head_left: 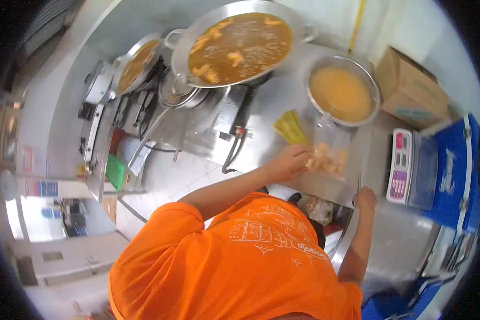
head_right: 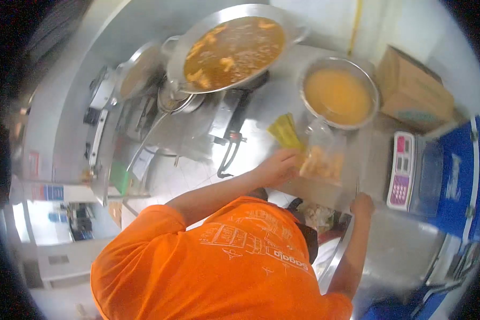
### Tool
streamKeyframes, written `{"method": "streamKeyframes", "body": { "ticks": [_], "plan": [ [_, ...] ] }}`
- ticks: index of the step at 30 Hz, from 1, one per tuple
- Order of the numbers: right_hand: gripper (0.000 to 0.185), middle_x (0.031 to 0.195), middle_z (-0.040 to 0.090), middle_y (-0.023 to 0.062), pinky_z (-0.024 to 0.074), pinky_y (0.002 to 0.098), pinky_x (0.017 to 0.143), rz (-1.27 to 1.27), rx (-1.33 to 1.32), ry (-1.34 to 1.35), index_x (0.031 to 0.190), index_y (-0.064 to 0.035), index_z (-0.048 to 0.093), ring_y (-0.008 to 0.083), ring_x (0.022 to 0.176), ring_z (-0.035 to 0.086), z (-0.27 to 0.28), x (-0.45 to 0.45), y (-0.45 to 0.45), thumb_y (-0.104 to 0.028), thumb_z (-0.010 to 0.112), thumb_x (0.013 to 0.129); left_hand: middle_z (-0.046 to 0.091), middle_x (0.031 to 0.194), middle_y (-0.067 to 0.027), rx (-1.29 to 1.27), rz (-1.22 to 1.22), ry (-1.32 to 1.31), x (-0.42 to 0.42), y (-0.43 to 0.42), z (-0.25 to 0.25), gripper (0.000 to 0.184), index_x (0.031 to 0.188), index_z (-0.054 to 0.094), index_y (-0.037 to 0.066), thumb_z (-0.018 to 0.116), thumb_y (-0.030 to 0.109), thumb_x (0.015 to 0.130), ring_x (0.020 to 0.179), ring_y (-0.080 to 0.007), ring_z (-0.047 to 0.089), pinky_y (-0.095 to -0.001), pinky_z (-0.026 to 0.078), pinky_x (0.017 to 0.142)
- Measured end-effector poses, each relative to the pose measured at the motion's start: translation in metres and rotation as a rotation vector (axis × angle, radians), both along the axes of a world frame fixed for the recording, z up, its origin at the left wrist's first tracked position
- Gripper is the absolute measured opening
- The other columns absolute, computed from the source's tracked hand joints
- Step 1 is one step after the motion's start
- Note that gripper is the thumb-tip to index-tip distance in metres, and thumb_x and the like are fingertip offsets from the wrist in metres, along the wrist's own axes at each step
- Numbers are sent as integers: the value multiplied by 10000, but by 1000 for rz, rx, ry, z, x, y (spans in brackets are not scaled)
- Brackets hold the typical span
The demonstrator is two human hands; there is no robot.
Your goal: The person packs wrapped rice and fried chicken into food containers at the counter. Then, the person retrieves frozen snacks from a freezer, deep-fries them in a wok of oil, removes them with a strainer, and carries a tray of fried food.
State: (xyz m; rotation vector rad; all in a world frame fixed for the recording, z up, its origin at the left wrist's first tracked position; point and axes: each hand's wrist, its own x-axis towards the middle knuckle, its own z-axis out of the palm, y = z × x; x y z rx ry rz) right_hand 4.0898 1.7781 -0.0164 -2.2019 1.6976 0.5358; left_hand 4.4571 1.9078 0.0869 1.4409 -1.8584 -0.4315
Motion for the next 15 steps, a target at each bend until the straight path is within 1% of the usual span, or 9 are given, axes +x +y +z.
{"method": "streamKeyframes", "body": {
  "ticks": [2, 4, 5, 6, 8, 10, 12, 13, 15],
  "plan": [
    [384, 1082, 740, 217, 572, 475, 876, 81, 85, -196, 1068, -14, 728, 383, 971, 723, 58, 41, 11, -300, 805, 824, 677, 1193, -137, 150, 140, -52, 49, 48, -29, 226, 1104, 688, 74, 722, 198, 919, 1159, -375, 614, -480, 489, 994],
    [357, 1048, 746, 182, 579, 405, 825, 111, 324, -562, 1099, -10, 716, 303, 924, 734, 77, 82, 29, -258, 793, 853, 703, 1078, -158, 265, 479, 273, 94, 109, -37, 214, 1087, 689, 52, 688, 208, 940, 999, -380, 666, -460, 539, 850],
    [336, 1030, 748, 155, 578, 359, 799, 48, 504, -777, 1114, -12, 711, 246, 902, 735, 76, 106, 40, -232, 785, 871, 691, 932, -179, 234, 658, 176, 131, 147, -62, 215, 1036, 665, 25, 660, 232, 976, 813, -274, 689, -405, 539, 701],
    [318, 1019, 743, 117, 569, 325, 785, 18, 651, -873, 1132, -15, 704, 192, 902, 717, 102, 147, 57, -210, 772, 890, 694, 921, -180, 484, 850, 174, 174, 189, -77, 189, 1019, 663, 34, 620, 216, 988, 758, -231, 689, -406, 528, 644],
    [334, 1009, 732, 68, 550, 298, 816, 24, 872, -955, 1196, -16, 679, 140, 927, 687, 136, 234, 94, -190, 753, 921, 679, 895, -108, 425, 1235, 803, 271, 293, -151, 259, 1184, 623, 91, 571, 270, 1005, 756, -216, 672, -375, 541, 642],
    [378, 1030, 725, 63, 537, 302, 857, 105, 996, -999, 1250, -21, 656, 141, 962, 675, 132, 314, 130, -208, 749, 935, 647, 1126, -172, 120, 1253, 1845, 350, 391, -129, 652, 1324, 533, 23, 542, 589, 1001, 961, -257, 673, -422, 582, 818],
    [427, 1078, 720, 78, 532, 302, 863, 212, 1038, -1104, 1298, -48, 628, 143, 993, 669, 101, 400, 171, -244, 754, 940, 614, 1272, -253, -164, 986, 2242, 381, 410, -40, 867, 1469, 421, 9, 510, 707, 963, 1095, -319, 681, -515, 581, 940],
    [467, 1104, 716, 86, 528, 306, 871, 280, 1023, -1159, 1339, -69, 605, 145, 1012, 666, 91, 448, 189, -264, 758, 943, 594, 1310, -270, -10, 785, 2126, 402, 410, -13, 891, 1499, 377, 5, 512, 703, 961, 1120, -337, 678, -540, 583, 938],
    [542, 1199, 687, 115, 524, 338, 891, 32, 1143, -1131, 1438, -119, 518, 181, 1045, 662, 77, 544, 225, -276, 735, 966, 554, 1385, -305, 248, 411, 1845, 445, 414, 21, 946, 1558, 290, -1, 516, 694, 958, 1171, -375, 670, -588, 589, 935]
  ]
}}
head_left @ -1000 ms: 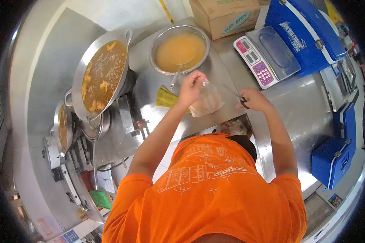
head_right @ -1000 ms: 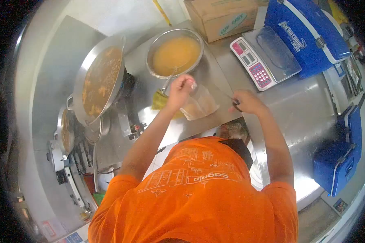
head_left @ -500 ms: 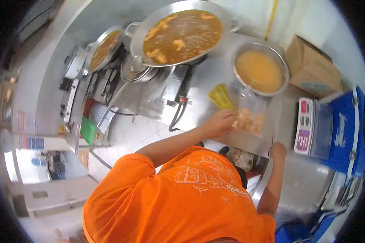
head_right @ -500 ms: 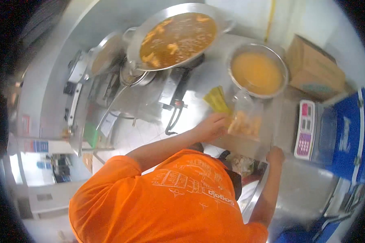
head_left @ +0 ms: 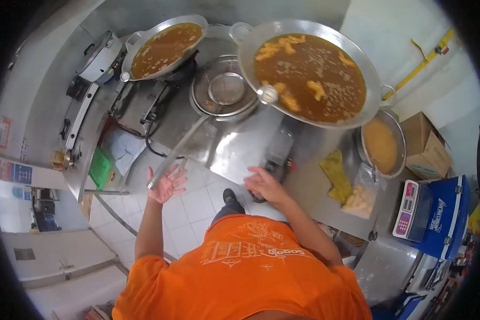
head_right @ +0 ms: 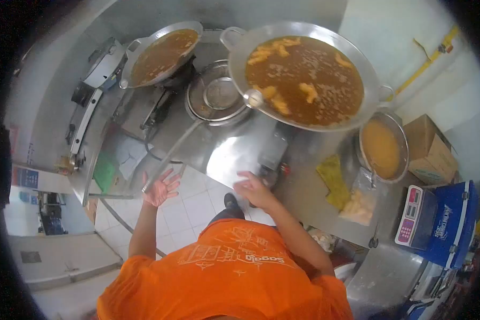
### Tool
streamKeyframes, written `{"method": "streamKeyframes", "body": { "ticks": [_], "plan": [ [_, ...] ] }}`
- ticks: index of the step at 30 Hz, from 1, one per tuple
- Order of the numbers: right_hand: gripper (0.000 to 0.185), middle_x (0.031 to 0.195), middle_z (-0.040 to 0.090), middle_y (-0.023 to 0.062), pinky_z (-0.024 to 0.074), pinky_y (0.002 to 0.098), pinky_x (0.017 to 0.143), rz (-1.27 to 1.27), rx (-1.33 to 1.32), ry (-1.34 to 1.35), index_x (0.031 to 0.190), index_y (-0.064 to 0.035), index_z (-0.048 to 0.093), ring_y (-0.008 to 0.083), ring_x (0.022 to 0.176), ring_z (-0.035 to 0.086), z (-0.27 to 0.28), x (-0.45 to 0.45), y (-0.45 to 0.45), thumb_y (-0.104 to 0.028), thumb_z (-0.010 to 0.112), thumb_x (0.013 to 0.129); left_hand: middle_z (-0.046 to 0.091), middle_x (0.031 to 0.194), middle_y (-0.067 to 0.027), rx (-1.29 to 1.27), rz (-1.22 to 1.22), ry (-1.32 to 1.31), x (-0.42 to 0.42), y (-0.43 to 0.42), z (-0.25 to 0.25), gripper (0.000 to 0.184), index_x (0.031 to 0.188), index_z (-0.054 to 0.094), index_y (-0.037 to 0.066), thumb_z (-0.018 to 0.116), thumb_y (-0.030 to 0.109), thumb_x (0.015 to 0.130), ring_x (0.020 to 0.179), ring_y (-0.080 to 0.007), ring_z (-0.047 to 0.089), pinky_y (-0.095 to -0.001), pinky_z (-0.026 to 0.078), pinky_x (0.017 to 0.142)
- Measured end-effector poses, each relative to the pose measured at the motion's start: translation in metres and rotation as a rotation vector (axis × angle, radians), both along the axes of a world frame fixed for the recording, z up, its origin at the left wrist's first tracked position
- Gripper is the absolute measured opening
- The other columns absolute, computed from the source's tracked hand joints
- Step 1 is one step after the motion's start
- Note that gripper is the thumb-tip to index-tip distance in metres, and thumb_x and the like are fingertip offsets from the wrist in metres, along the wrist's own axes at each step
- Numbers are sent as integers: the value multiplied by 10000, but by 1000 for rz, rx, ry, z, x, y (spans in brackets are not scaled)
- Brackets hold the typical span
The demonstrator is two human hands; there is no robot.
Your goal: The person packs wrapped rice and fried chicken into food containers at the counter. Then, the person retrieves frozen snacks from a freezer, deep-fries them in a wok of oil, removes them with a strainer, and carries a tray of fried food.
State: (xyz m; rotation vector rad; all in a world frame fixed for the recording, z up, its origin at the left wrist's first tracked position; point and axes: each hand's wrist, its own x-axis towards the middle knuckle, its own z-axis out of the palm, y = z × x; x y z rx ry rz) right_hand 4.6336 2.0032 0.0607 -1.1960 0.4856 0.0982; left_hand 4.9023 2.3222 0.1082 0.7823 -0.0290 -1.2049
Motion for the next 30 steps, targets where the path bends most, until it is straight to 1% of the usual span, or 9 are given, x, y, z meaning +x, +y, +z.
{"method": "streamKeyframes", "body": {
  "ticks": [3, 4, 7, 8, 11, 15, 16, 21, 30],
  "plan": [
    [580, 1274, 639, 138, 527, 370, 857, -219, 304, 18, 1498, -159, 436, 234, 1020, 663, 20, 120, 44, -281, 700, 996, 519, 1408, -331, -48, -330, 112, 63, -8, 14, 926, 1587, 235, 1, 497, 654, 985, 1112, -419, 692, -640, 615, 807],
    [569, 1255, 635, 133, 528, 349, 800, -271, 482, -4, 1497, -169, 438, 224, 962, 661, 24, 156, 50, -283, 693, 1002, 627, 1206, -233, 233, -375, 76, 72, -20, 35, 759, 1558, 312, 38, 510, 545, 1028, 786, -269, 729, -419, 632, 573],
    [508, 1048, 620, 78, 437, 260, 617, -384, 732, -102, 1494, -203, 439, 135, 750, 540, 2, 210, 45, -314, 631, 1037, 584, 894, -76, 157, -457, 521, 94, -18, 24, 541, 1476, 419, 97, 515, 431, 1061, 544, -111, 529, -244, 449, 422],
    [485, 953, 614, 53, 391, 226, 554, -424, 771, -148, 1494, -215, 439, 95, 673, 481, -8, 212, 37, -328, 604, 1052, 425, 742, 16, 433, -477, 170, 86, -29, 62, 348, 1359, 494, 126, 518, 326, 1075, 509, -57, 337, -232, 300, 409],
    [406, 796, 511, -16, 277, 202, 452, -551, 319, 127, 1464, -227, 512, 65, 547, 348, 38, 183, 16, -338, 560, 1075, 414, 733, 35, 675, -406, -180, 62, -40, 110, 296, 1292, 489, 100, 554, 275, 1062, 498, -34, 349, -203, 324, 412],
    [447, 978, 707, 179, 577, 517, 695, -291, -1352, 320, 1505, -106, 485, 377, 816, 725, 46, 158, 1, -243, 456, 1081, 667, 770, -276, 838, -435, -1459, 74, -12, 68, 326, 1274, 415, -5, 535, 184, 1036, 674, -485, 660, -542, 517, 588],
    [458, 975, 703, 207, 576, 530, 698, -204, -1398, 356, 1505, -105, 486, 400, 828, 726, 61, 152, 7, -210, 465, 1059, 640, 889, -416, 931, -449, -1424, 65, -24, 95, 328, 1246, 393, -54, 528, 134, 1013, 886, -606, 610, -622, 492, 777],
    [542, 887, 687, 230, 572, 555, 702, 123, -1638, 513, 1523, -155, 481, 434, 784, 714, 84, 117, 16, -96, 508, 985, 636, 820, -405, 913, -327, -1578, 78, -22, 85, 281, 1185, 393, -70, 529, 95, 1004, 829, -597, 624, -645, 482, 732],
    [617, 855, 671, 239, 569, 538, 651, 124, -1616, 401, 1533, -159, 461, 429, 750, 708, 95, 129, 24, -53, 510, 928, 651, 827, -377, 887, -259, -1509, 65, 10, 98, 253, 1193, 419, -23, 535, 108, 1011, 823, -568, 643, -619, 481, 706]
  ]
}}
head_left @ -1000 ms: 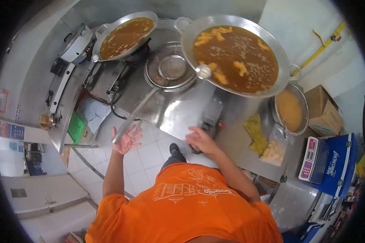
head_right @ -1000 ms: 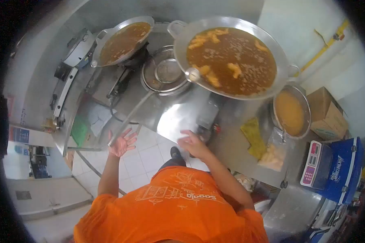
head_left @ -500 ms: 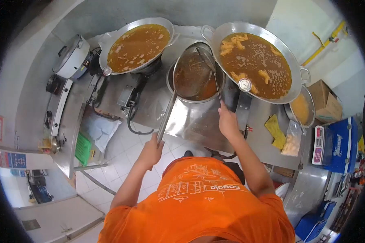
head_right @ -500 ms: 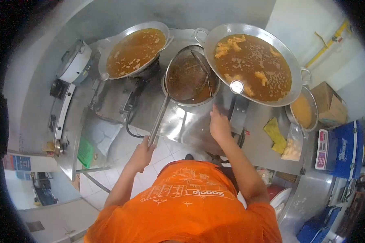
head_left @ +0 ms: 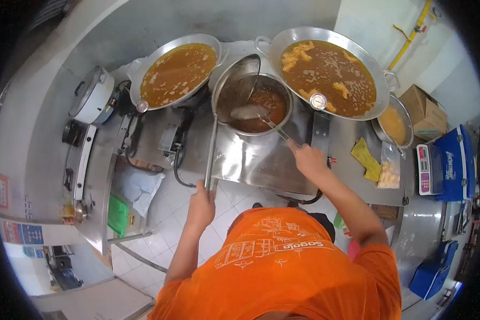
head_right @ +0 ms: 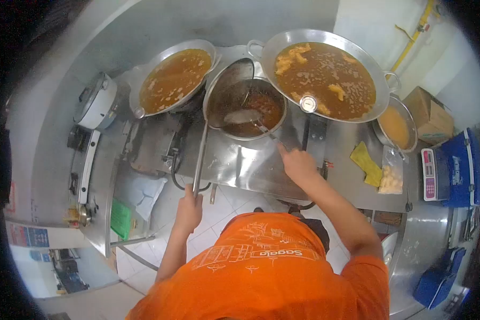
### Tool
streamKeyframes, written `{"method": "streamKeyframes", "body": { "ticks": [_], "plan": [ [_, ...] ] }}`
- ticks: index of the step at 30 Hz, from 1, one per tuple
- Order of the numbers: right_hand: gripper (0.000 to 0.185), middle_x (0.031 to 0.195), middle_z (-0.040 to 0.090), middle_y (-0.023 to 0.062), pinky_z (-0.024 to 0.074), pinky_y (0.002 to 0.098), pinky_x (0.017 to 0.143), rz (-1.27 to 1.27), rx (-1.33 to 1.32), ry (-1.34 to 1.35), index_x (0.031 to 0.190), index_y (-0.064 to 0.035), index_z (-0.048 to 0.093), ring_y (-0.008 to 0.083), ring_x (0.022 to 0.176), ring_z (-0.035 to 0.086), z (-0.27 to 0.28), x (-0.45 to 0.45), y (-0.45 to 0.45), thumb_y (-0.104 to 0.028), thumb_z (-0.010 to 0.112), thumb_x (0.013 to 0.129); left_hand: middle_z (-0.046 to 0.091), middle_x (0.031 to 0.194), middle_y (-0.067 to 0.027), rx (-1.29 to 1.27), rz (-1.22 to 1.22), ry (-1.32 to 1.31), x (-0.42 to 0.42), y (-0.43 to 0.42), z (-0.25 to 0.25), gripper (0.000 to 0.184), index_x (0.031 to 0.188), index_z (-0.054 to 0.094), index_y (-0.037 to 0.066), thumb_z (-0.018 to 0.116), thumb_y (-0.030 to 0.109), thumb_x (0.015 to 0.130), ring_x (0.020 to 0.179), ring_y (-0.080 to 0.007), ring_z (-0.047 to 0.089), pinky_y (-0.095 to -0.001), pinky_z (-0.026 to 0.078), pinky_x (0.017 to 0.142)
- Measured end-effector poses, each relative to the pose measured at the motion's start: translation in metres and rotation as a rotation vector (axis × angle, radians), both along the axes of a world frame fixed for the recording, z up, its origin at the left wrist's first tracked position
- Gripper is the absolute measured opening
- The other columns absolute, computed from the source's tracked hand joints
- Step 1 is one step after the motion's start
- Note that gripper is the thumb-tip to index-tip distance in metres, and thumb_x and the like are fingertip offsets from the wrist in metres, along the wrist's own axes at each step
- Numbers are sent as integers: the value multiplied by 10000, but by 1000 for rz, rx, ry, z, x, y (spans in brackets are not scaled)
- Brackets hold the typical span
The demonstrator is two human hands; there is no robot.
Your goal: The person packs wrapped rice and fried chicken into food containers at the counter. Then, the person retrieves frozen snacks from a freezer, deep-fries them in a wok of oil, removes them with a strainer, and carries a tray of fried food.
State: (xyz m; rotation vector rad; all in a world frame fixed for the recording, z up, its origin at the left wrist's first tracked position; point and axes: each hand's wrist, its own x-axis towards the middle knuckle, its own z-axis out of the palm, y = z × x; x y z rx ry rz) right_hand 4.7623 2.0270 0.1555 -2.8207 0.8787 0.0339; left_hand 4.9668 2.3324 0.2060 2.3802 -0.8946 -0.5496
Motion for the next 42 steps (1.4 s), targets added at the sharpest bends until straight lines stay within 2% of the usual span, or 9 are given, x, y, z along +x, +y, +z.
{"method": "streamKeyframes", "body": {
  "ticks": [7, 11, 13, 18, 23, 25, 30, 39, 42],
  "plan": [
    [596, 877, 683, 217, 573, 489, 664, -182, -414, -126, 1502, -158, 483, 392, 775, 712, 185, -97, 7, -52, 551, 920, 601, 679, -206, 8, 165, 217, -16, 42, 25, 224, 1219, 486, 29, 547, 123, 1025, 628, -383, 635, -482, 458, 582],
    [453, 931, 704, 249, 559, 546, 703, -496, -529, 69, 1409, -93, 542, 428, 819, 713, 208, -128, -81, -63, 475, 961, 560, 629, -150, 1, 195, 202, -27, 74, 69, 229, 1242, 495, 28, 539, 128, 1041, 565, -273, 605, -417, 432, 526],
    [379, 851, 730, 223, 598, 497, 667, -510, -604, 79, 1320, -44, 612, 403, 799, 740, 195, -140, -133, -110, 513, 960, 552, 617, -133, -5, 184, 96, -14, 93, 68, 243, 1258, 496, 19, 537, 136, 1049, 546, -237, 586, -399, 421, 506],
    [313, 973, 733, 242, 586, 560, 764, -585, -513, 142, 1212, -19, 633, 432, 915, 729, 138, -158, -261, -142, 412, 1028, 582, 680, -212, -93, 5, -255, 3, 24, 130, 250, 1258, 486, 27, 538, 168, 1057, 602, -426, 566, -470, 425, 567],
    [280, 1016, 734, 257, 585, 543, 814, -571, -395, 44, 1071, -3, 707, 439, 966, 723, 119, -152, -307, -125, 471, 983, 649, 847, -326, -218, -230, -395, 28, -147, 165, 219, 1202, 483, 21, 549, 150, 1039, 828, -544, 627, -596, 450, 688],
    [257, 1043, 734, 262, 581, 537, 838, -541, -346, 31, 1044, 7, 723, 438, 985, 722, 120, -154, -309, -97, 507, 951, 663, 867, -337, -258, -393, -638, 48, -218, 145, 236, 1188, 469, -1, 538, 163, 1033, 893, -554, 636, -635, 466, 725],
    [288, 1066, 712, 272, 546, 534, 890, -440, -235, 51, 1174, -32, 701, 436, 1016, 694, 103, -187, -328, -104, 544, 944, 705, 893, -307, 44, -457, -788, 50, -329, 124, 259, 1217, 458, 26, 499, 211, 1040, 869, -508, 695, -594, 560, 760],
    [297, 1152, 710, 244, 517, 541, 926, -427, -37, -52, 1172, -38, 708, 440, 1089, 671, 124, -231, -272, -162, 537, 963, 694, 933, -333, 256, -576, -707, 36, -301, 125, 264, 1208, 403, 28, 510, 201, 1040, 897, -524, 691, -598, 559, 773],
    [279, 972, 739, 223, 559, 506, 731, -236, -60, -119, 1165, -34, 700, 390, 847, 728, 125, -244, -274, -180, 538, 990, 671, 901, -290, 311, -629, -610, 29, -285, 153, 346, 1323, 405, -11, 490, 141, 1024, 816, -494, 693, -580, 551, 753]
  ]
}}
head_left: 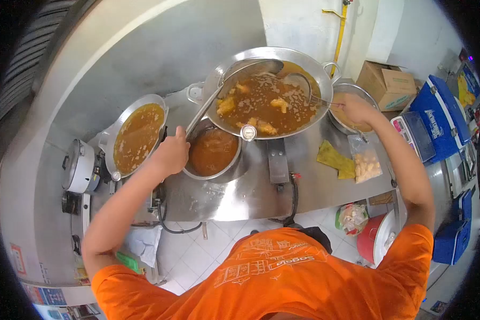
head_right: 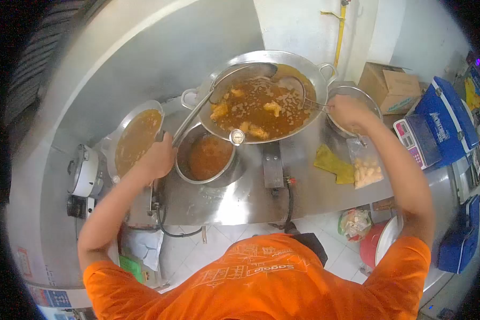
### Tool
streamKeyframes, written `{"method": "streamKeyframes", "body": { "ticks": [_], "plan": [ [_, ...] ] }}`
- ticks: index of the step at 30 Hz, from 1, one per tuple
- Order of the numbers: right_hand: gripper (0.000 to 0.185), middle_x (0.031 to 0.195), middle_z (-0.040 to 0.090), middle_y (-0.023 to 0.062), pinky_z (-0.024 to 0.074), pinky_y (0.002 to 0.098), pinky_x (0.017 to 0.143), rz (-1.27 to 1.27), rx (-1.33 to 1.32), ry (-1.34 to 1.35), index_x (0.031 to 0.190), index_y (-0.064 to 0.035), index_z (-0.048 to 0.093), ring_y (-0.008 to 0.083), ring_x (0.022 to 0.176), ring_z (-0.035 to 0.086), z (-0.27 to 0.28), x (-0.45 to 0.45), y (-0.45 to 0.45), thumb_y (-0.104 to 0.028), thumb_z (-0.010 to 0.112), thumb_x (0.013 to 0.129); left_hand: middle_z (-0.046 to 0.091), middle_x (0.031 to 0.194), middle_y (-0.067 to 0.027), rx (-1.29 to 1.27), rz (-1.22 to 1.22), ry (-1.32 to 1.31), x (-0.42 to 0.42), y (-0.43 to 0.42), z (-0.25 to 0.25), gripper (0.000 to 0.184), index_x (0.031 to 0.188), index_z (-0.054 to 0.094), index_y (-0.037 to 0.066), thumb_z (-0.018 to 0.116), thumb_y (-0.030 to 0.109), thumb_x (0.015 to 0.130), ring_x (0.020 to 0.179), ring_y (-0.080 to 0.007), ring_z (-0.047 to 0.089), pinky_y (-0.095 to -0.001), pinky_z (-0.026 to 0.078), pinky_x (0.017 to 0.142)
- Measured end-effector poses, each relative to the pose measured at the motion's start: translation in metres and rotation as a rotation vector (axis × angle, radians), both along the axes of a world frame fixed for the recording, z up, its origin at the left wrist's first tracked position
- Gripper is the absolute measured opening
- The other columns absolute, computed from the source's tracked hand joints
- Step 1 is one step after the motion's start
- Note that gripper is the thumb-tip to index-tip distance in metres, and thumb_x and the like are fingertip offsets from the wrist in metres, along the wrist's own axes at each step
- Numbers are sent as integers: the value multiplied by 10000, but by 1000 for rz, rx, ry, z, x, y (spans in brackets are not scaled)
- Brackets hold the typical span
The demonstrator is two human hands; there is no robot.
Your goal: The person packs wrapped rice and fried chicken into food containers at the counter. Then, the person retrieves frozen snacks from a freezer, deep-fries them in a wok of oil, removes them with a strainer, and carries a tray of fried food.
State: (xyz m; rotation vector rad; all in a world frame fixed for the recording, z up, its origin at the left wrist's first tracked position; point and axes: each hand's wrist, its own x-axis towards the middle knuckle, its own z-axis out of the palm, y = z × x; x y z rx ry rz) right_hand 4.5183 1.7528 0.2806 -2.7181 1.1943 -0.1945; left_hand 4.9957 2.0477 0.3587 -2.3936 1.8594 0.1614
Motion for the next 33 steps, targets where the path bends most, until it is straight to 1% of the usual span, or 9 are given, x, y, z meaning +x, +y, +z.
{"method": "streamKeyframes", "body": {
  "ticks": [3, 6, 9, 15, 18, 21, 24, 30, 33],
  "plan": [
    [226, 748, 668, 147, 483, 420, 472, -318, 542, 94, 1099, -51, 705, 269, 547, 645, 86, 21, 54, -148, 523, 1007, 633, 844, -218, 207, 43, 206, -17, -5, 45, 307, 1273, 435, -9, 501, 165, 1029, 695, -372, 684, -501, 569, 637],
    [196, 628, 540, 54, 314, 322, 344, -322, 821, -50, 1095, -50, 678, 140, 412, 475, 83, 16, 48, -110, 510, 1015, 597, 810, -142, 269, 322, 492, -40, -14, 82, 302, 1259, 468, -7, 501, 199, 1040, 596, -228, 627, -407, 560, 531],
    [194, 617, 519, 30, 274, 294, 346, -331, 962, -130, 1122, -18, 647, 111, 413, 420, 91, 26, 60, -115, 505, 1032, 585, 798, -106, 281, 449, 748, -34, -22, 85, 323, 1261, 480, -5, 487, 243, 1055, 561, -163, 567, -367, 530, 485],
    [254, 612, 496, 16, 236, 281, 344, -432, 1088, -308, 1216, -1, 633, 84, 407, 376, 85, 46, 73, -115, 487, 1042, 587, 759, -83, 399, 579, 1098, -19, -34, 70, 314, 1211, 511, 3, 464, 286, 1084, 514, -127, 553, -294, 516, 460],
    [268, 633, 576, 88, 359, 338, 378, -363, 878, -232, 1218, 9, 636, 182, 439, 514, 90, 54, 86, -90, 485, 1020, 585, 739, -60, 376, 632, 1279, -32, -34, 60, 306, 1187, 540, 19, 461, 298, 1089, 477, -83, 518, -241, 472, 415],
    [272, 765, 666, 205, 504, 447, 539, -67, 249, -40, 1194, 28, 634, 342, 645, 662, 60, 71, 85, -84, 491, 991, 573, 726, -27, 346, 664, 1489, -46, -37, 32, 293, 1150, 553, 28, 453, 299, 1096, 449, -51, 498, -186, 437, 368],
    [299, 917, 707, 289, 573, 538, 727, -78, -128, 95, 1197, 59, 613, 464, 876, 710, 60, 82, 108, -79, 495, 958, 555, 724, -5, 334, 757, 1754, -50, -38, 11, 293, 1147, 556, 37, 449, 306, 1099, 439, -38, 493, -170, 413, 338],
    [303, 924, 716, 271, 592, 514, 725, -126, -153, 177, 1214, 69, 587, 423, 889, 726, 54, 77, 102, -66, 487, 963, 494, 667, 44, 282, 657, 2006, -54, -9, -26, 267, 1184, 540, 34, 436, 267, 1107, 391, -27, 439, -205, 364, 296],
    [303, 912, 718, 273, 595, 504, 718, -94, -269, 235, 1219, 58, 588, 424, 885, 729, 59, 75, 103, -78, 489, 967, 492, 669, 38, 274, 612, 2063, -55, 12, -16, 283, 1229, 544, 22, 446, 256, 1103, 385, -35, 448, -202, 373, 292]
  ]
}}
